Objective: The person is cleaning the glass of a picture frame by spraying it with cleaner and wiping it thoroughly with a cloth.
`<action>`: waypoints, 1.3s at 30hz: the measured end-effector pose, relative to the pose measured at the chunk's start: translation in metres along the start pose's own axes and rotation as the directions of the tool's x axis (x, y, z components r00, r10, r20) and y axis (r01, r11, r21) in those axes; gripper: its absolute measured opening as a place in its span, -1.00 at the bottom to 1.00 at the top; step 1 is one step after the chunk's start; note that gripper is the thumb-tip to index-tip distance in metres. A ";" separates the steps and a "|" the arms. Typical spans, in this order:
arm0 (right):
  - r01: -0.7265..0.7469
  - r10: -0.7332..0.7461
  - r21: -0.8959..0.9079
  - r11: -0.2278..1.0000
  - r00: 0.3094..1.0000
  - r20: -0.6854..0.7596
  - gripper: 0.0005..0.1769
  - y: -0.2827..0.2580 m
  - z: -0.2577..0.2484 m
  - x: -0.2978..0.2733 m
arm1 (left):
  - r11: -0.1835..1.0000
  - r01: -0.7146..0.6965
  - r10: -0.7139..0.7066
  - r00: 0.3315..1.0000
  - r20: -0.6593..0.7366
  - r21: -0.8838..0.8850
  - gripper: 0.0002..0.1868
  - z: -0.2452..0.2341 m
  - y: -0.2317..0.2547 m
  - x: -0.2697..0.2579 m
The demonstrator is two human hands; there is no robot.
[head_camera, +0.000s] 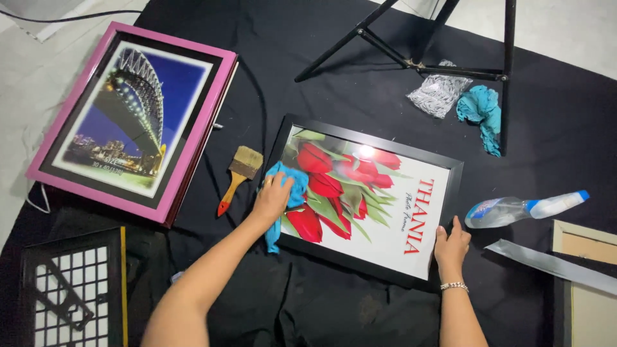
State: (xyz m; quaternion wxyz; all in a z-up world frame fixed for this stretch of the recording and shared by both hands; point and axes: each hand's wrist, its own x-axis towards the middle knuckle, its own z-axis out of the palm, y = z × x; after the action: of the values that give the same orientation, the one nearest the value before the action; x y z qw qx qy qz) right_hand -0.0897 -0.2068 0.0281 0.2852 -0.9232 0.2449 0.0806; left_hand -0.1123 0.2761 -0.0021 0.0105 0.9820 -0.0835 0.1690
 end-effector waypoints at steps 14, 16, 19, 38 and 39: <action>0.024 -0.024 0.006 1.000 1.000 -0.005 -0.35 0.001 0.005 0.000 | 0.903 0.387 -0.410 0.906 -0.107 -0.184 -0.64 0.061 0.023 0.149; 0.005 -0.005 0.015 1.000 1.000 -0.002 -0.36 0.000 0.006 0.003 | 0.888 0.427 -0.452 0.879 -0.151 -0.174 -0.61 0.074 0.039 0.152; -0.034 0.035 0.007 0.999 0.999 -0.001 -0.36 0.002 0.011 0.007 | 0.880 0.427 -0.462 0.871 -0.166 -0.207 -0.66 0.078 0.083 0.159; -0.067 0.063 0.064 0.996 0.996 0.068 -0.38 0.001 0.007 0.009 | 0.893 -0.135 0.106 0.990 -0.091 -0.428 -0.61 0.084 0.324 0.188; -0.073 0.068 0.062 0.995 0.995 0.078 -0.38 -0.001 0.006 0.009 | 0.916 -0.151 0.114 0.986 -0.119 -0.373 -0.72 0.076 0.311 0.187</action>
State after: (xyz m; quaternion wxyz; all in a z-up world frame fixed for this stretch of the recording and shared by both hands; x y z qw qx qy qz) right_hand -0.0817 -0.2061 0.0206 0.3211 -0.9005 0.2687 0.1176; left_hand 0.0346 -0.0639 -0.0133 0.1931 0.9442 -0.1806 0.1963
